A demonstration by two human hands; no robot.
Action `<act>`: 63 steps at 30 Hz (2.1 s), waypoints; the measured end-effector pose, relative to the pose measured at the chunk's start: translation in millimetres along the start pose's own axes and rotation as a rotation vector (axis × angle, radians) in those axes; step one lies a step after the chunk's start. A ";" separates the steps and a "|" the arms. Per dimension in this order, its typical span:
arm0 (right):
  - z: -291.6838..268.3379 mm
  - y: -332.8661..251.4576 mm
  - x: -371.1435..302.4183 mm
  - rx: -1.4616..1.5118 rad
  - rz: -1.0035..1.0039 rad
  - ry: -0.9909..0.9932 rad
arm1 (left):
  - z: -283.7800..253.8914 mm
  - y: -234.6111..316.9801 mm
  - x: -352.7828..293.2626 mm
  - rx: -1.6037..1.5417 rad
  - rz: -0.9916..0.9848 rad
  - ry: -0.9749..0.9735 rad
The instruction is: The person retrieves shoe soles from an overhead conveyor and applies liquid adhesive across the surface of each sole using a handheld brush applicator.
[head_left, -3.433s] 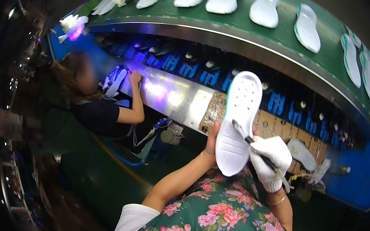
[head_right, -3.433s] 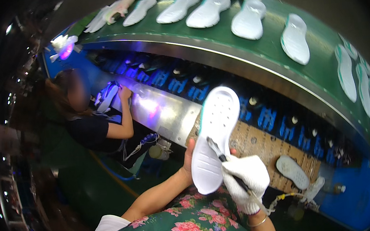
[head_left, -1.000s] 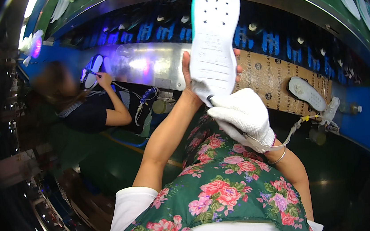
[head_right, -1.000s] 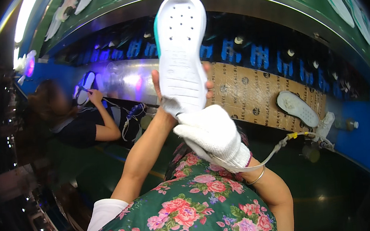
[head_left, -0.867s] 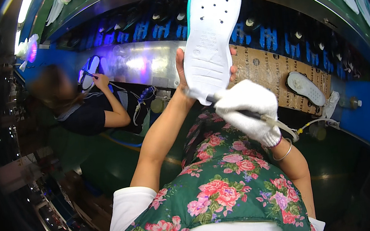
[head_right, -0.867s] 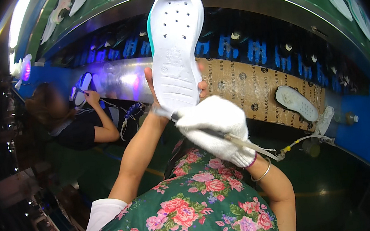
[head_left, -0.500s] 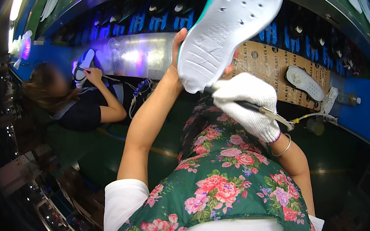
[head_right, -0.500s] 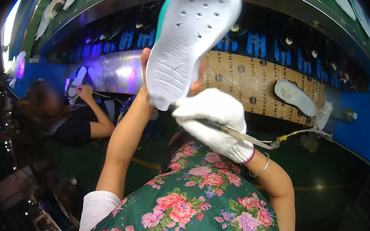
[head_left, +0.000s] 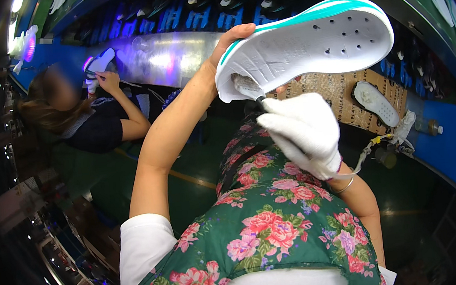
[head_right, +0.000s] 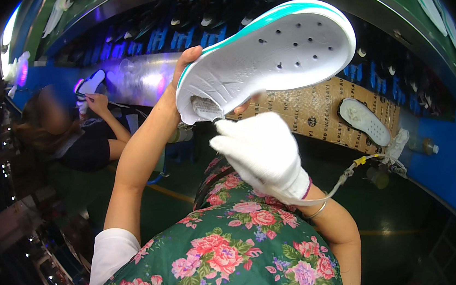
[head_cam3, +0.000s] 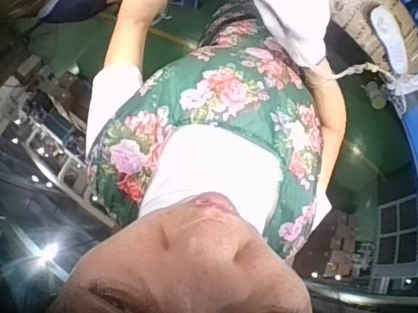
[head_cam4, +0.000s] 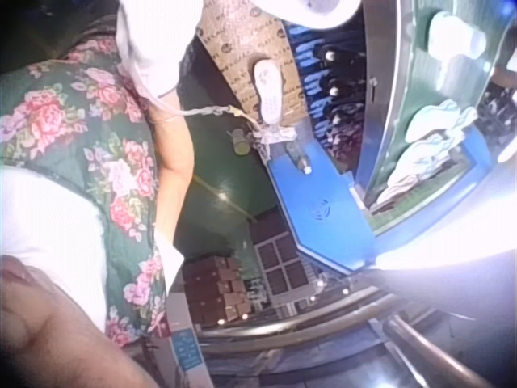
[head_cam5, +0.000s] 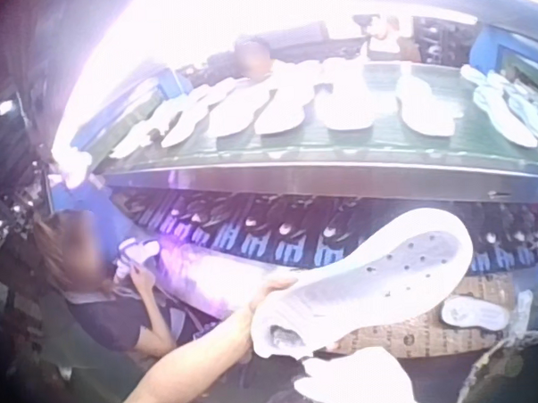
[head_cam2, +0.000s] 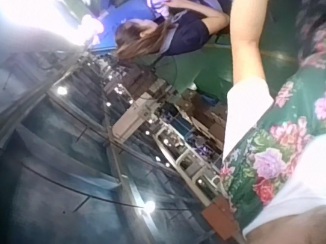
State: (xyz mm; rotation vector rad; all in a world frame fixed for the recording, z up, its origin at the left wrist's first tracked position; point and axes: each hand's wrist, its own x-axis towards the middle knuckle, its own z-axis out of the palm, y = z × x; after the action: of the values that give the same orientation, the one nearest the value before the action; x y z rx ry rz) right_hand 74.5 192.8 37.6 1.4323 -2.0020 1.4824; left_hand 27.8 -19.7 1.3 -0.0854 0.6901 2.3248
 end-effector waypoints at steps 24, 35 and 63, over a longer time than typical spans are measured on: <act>24.1 -7.2 -6.6 0.438 0.432 -0.097 | -29.8 -4.5 -2.7 -0.099 0.176 -0.211; -29.2 52.9 37.3 -0.433 0.139 0.235 | -31.2 -75.4 -29.2 -0.251 0.276 -0.152; 104.1 64.2 -31.3 0.604 1.178 0.386 | -137.5 330.2 -147.9 0.063 1.285 0.682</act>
State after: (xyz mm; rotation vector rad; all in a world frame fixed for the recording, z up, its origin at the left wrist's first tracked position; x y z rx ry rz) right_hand 70.2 122.0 -66.8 -0.1714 -2.2786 2.6811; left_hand -91.7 -381.4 70.2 -0.5654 1.4509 3.5237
